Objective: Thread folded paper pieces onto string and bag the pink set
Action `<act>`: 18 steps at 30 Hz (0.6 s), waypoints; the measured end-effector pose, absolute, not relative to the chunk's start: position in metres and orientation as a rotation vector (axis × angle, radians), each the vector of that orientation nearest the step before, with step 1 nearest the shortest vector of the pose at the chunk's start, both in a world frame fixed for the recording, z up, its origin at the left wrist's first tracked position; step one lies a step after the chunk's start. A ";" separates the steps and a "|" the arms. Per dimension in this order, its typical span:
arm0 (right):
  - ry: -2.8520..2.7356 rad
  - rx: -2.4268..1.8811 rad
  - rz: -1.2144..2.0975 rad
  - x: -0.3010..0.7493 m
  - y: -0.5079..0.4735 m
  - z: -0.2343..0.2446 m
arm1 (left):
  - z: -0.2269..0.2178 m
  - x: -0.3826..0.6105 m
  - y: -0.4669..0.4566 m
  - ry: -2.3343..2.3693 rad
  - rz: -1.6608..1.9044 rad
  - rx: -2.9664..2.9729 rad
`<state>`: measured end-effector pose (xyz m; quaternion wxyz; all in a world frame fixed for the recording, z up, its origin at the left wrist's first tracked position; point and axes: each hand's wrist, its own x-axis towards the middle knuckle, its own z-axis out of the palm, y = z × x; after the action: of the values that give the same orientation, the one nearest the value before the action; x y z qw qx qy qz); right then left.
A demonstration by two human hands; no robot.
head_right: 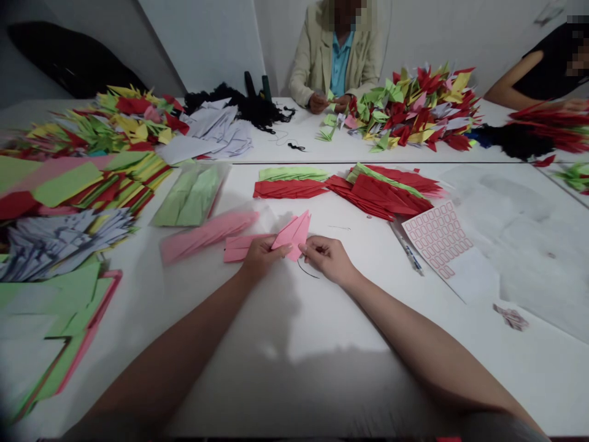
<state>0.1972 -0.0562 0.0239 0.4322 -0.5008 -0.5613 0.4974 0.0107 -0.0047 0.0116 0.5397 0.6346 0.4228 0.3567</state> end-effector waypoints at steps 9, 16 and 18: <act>-1.416 -1.223 1.231 0.198 -0.056 0.018 | 0.015 0.012 -0.007 1.037 0.876 1.555; -1.814 -1.336 1.001 0.238 -0.045 0.050 | 0.011 0.010 -0.001 1.053 0.911 1.602; -1.930 -1.351 0.875 0.253 -0.045 0.065 | 0.010 0.009 -0.001 1.046 0.902 1.675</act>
<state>0.2527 -0.0449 0.0647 0.3093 -0.5114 -0.7303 0.3310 0.0089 -0.0010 0.0103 0.4667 0.6824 0.4262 0.3673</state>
